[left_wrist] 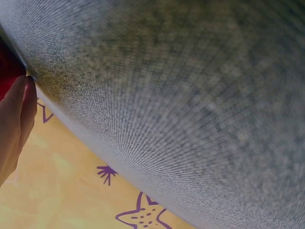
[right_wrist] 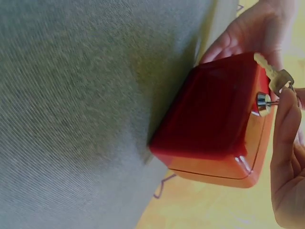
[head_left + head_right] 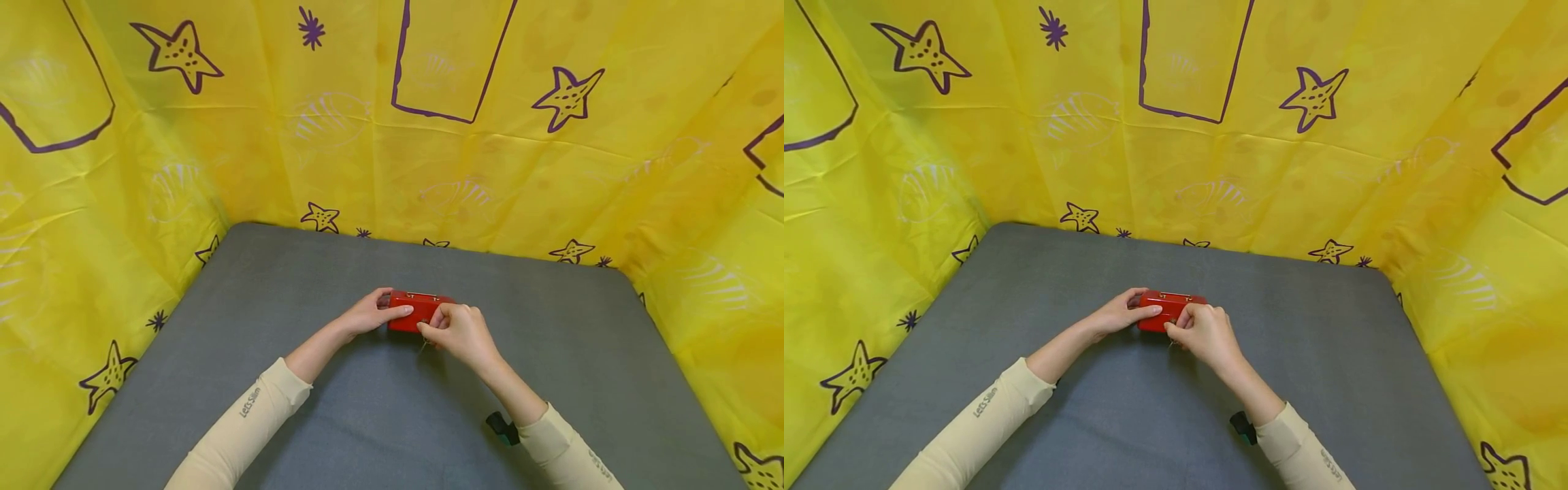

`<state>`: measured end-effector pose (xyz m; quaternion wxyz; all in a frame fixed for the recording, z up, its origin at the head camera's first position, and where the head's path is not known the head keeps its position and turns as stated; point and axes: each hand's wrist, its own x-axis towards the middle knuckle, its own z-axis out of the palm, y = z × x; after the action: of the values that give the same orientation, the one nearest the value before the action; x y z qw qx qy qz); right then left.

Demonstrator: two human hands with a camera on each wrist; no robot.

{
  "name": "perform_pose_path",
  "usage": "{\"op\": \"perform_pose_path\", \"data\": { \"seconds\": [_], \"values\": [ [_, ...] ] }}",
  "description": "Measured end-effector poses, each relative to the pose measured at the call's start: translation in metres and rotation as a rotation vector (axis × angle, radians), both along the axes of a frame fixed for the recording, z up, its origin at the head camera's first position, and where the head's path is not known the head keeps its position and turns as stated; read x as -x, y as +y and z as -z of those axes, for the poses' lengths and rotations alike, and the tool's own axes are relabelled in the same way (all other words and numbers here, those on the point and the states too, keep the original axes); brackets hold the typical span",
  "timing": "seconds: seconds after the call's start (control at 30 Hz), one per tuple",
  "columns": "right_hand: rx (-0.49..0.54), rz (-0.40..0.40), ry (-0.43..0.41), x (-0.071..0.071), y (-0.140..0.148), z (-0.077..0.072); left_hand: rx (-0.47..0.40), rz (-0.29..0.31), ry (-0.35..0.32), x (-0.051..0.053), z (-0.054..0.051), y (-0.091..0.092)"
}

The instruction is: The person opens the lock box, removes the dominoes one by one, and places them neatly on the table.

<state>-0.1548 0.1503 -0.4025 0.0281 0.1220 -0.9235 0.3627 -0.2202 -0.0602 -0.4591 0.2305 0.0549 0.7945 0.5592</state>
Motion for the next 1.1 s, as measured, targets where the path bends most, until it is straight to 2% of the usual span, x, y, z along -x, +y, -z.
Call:
{"op": "perform_pose_path", "data": {
  "seconds": [0.23,0.37,0.67,1.1],
  "values": [
    [0.128,-0.014,-0.096,0.000,0.004,0.010,0.009,0.001,0.004,-0.001,-0.003,0.001],
    [0.178,-0.016,-0.122,0.002,0.006,0.015,0.018,0.003,0.003,-0.002,-0.005,0.000],
    [0.223,-0.022,-0.108,0.005,0.005,0.024,0.015,0.009,0.009,-0.001,-0.004,0.000],
    [0.210,-0.034,-0.075,0.007,0.002,0.027,0.006,0.033,0.014,0.000,-0.003,-0.001]
  ]
}}
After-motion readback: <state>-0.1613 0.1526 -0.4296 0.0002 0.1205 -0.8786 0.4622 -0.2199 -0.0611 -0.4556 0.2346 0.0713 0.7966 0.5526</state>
